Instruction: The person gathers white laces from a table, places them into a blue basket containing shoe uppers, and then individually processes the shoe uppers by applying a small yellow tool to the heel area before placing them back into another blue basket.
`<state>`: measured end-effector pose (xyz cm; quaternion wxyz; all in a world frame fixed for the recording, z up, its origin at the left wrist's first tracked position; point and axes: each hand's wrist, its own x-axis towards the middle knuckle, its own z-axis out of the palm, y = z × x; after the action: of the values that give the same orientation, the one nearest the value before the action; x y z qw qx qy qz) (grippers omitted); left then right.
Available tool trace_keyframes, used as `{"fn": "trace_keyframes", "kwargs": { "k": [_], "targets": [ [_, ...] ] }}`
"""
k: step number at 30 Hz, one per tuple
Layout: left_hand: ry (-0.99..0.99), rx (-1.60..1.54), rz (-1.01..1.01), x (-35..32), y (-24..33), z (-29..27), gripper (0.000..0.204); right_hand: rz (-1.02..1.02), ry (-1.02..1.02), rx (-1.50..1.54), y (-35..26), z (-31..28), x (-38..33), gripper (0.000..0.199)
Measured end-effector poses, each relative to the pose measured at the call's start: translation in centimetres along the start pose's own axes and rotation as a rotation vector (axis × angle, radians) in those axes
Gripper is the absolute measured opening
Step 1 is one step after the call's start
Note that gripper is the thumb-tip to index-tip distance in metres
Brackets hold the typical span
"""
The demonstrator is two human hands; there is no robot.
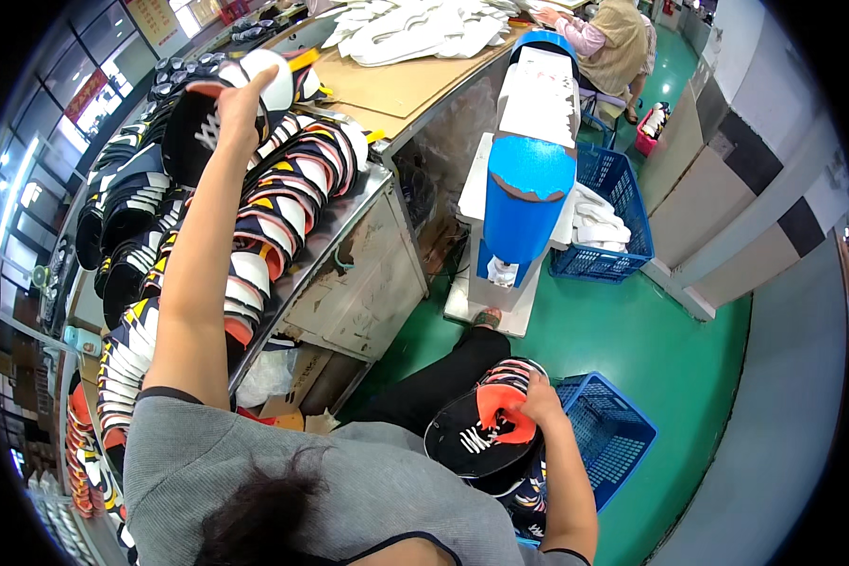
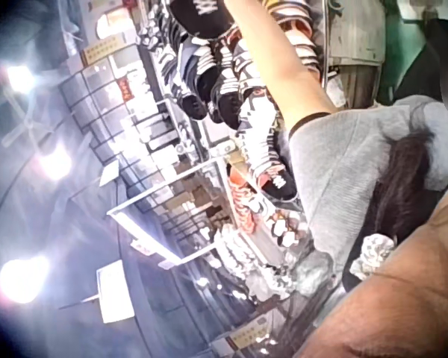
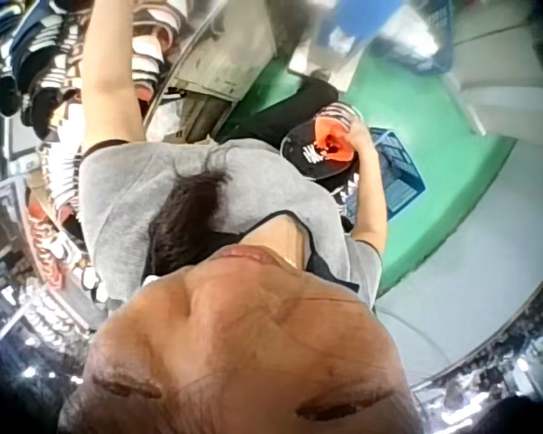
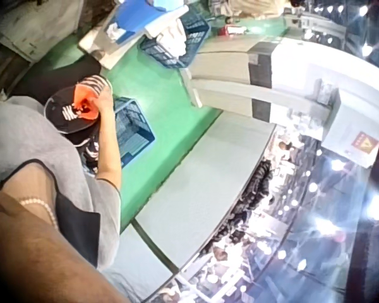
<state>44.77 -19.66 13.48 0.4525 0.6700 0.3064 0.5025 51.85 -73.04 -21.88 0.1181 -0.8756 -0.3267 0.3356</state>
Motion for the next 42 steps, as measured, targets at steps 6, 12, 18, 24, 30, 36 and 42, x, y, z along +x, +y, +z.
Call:
{"fn": "trace_keyframes", "kwargs": {
  "k": [6,12,18,24,30,36,42],
  "targets": [
    [-0.182,0.374,-0.276,7.8,-8.0,-1.2,0.04,-0.047,0.263,0.033,-2.6,0.0,-2.7,0.054],
    [-0.082,0.524,0.411,2.8,-4.3,-1.8,0.039,0.01,0.584,0.425,-1.9,-1.8,-6.5,0.036],
    [-1.271,-0.307,-0.165,-25.6,5.4,0.6,0.034,-0.236,1.123,0.717,-6.6,-9.9,-6.1,0.049],
    [-1.145,-0.601,-0.93,-36.4,-4.5,12.1,0.052,-0.303,1.064,1.076,-12.4,-7.0,-3.6,0.084],
    [-1.195,-0.159,-0.849,-36.0,-9.3,10.6,0.044,-0.056,0.943,1.068,-10.1,-5.8,3.7,0.018],
    [-0.892,-0.421,-0.77,-29.3,-10.5,9.8,0.032,-0.057,0.76,1.471,-7.8,-7.2,4.7,0.022],
    [-1.033,-0.219,-0.748,-28.1,-13.0,13.5,0.037,-0.21,0.793,1.057,-12.6,-6.5,7.6,0.037]
  ]
}}
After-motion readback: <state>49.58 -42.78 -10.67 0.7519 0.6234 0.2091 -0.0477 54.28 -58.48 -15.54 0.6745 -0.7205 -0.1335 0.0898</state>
